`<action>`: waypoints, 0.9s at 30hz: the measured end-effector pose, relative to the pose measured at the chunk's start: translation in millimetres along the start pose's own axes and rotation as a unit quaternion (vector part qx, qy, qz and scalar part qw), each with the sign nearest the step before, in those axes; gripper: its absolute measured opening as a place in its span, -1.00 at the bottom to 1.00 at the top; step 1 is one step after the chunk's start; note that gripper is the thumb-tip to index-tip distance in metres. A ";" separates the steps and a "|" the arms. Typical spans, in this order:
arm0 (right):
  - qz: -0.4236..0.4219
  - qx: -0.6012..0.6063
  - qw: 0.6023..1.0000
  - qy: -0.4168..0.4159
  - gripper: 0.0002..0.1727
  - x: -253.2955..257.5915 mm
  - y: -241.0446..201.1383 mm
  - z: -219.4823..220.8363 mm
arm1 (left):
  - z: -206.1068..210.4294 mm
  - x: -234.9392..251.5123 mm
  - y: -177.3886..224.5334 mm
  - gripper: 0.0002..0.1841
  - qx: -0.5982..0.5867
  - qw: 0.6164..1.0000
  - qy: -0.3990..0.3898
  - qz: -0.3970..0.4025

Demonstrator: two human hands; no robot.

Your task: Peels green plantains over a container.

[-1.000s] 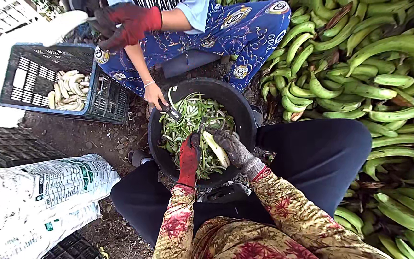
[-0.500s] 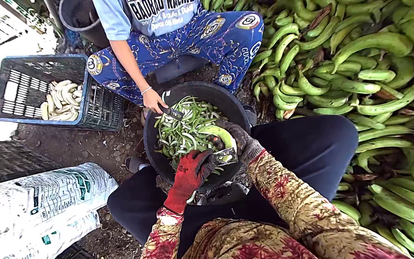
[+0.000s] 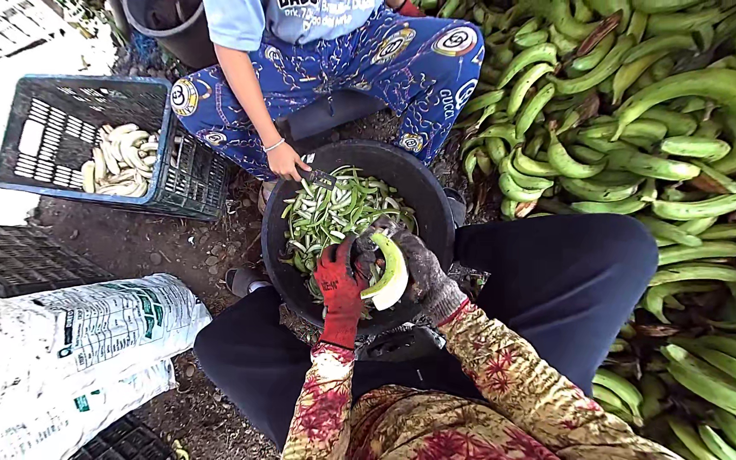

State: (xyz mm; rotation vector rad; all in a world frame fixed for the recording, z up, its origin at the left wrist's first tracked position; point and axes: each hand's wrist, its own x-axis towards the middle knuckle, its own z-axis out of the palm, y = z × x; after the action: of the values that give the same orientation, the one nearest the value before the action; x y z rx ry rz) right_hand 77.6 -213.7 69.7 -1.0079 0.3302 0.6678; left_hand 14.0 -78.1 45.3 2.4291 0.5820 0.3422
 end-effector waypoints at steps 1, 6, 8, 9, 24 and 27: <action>-0.006 -0.020 1.000 0.013 -0.55 -2.7 1.3 0.4 | 0.6 3.9 -4.0 -0.51 -0.022 0.999 0.003 -0.035; 0.033 0.023 0.999 -0.023 -0.46 -0.4 -7.7 -14.9 | -3.6 7.4 -28.7 -0.49 -0.137 0.985 -0.022 -0.103; 0.077 0.067 0.992 -0.072 -0.34 7.7 -10.2 -24.8 | -8.4 4.7 -32.6 -0.46 -0.211 0.969 -0.027 -0.124; 0.093 0.064 0.988 -0.105 -0.31 10.5 -8.6 -30.3 | -10.6 2.9 -32.6 -0.47 -0.251 0.958 -0.026 -0.137; 0.127 0.109 0.959 -0.228 -0.50 -3.4 16.6 -24.6 | 8.1 -16.2 -25.9 -0.44 -0.211 0.974 0.002 -0.087; 0.102 0.054 0.964 -0.240 -0.34 -5.9 10.0 -27.2 | 2.0 -12.5 -37.1 -0.48 -0.266 0.952 -0.008 -0.154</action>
State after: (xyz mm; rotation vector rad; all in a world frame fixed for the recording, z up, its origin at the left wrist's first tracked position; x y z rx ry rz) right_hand 67.9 -235.6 52.5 -0.6845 0.0423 1.0435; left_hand -8.2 -58.5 19.5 1.7919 0.7399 0.3006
